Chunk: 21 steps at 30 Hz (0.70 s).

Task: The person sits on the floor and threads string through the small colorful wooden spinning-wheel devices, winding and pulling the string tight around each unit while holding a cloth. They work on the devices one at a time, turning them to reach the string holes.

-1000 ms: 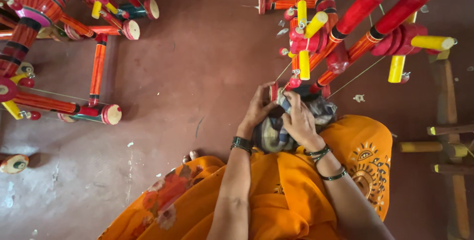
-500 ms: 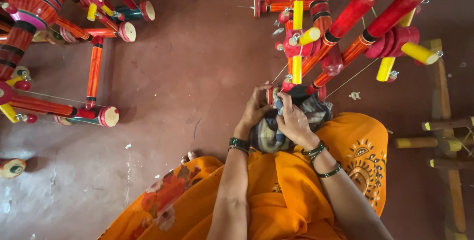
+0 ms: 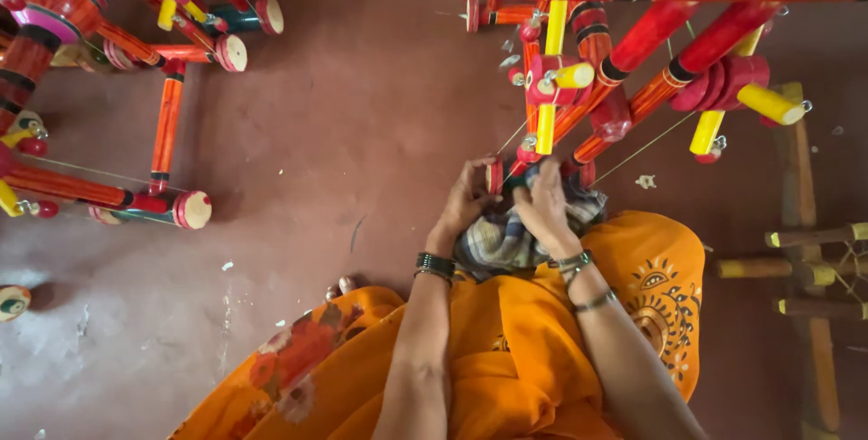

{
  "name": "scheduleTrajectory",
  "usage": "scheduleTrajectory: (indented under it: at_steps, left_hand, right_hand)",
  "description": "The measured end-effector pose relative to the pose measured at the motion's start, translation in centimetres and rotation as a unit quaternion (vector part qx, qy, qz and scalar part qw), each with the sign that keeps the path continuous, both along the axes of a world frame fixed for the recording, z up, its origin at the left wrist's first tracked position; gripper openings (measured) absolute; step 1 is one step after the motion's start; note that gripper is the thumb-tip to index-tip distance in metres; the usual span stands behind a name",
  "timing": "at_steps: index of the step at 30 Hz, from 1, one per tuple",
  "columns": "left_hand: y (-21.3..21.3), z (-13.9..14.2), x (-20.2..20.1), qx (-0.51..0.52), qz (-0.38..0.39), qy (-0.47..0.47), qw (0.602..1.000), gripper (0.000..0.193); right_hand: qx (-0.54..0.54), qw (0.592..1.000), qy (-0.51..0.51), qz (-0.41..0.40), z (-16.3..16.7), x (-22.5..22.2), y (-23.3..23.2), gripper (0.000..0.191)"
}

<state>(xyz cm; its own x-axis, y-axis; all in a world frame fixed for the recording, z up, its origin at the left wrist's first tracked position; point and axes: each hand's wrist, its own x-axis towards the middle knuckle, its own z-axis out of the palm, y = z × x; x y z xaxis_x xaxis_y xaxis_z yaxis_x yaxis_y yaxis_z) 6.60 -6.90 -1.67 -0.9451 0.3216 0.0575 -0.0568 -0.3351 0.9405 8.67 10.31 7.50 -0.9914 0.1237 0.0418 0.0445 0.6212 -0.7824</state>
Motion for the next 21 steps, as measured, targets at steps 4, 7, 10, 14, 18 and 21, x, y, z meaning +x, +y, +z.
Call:
scheduleTrajectory:
  at_steps: [4, 7, 10, 14, 18, 21]
  left_hand:
    - [-0.2, 0.0, -0.1, -0.073, 0.014, 0.028, 0.997, 0.073]
    - [-0.3, -0.1, -0.2, -0.068, 0.003, -0.011, 0.998, 0.074]
    - [-0.4, 0.0, -0.1, -0.064, 0.002, -0.024, 0.998, 0.075]
    - [-0.4, 0.5, -0.1, -0.124, 0.023, -0.003, 0.992, 0.075]
    - [-0.4, 1.7, 0.1, -0.058, -0.004, -0.057, 0.997, 0.073]
    - [-0.4, 2.5, 0.3, -0.116, 0.015, -0.046, 0.992, 0.077]
  right_hand:
    - [-0.080, 0.996, -0.048, 0.014, -3.9, -3.5, 0.8, 0.047]
    - [-0.018, 0.988, 0.107, 0.112, -5.7, -4.8, 2.0, 0.048]
    - [0.053, 0.986, 0.095, 0.123, -6.1, -5.2, 2.1, 0.047]
    - [0.144, 0.983, -0.077, 0.082, -4.8, -4.3, 1.3, 0.046]
    - [0.238, 0.966, -0.015, 0.096, -1.4, -1.2, 0.3, 0.077]
    - [0.333, 0.934, 0.052, 0.122, 0.6, 1.0, -0.4, 0.086]
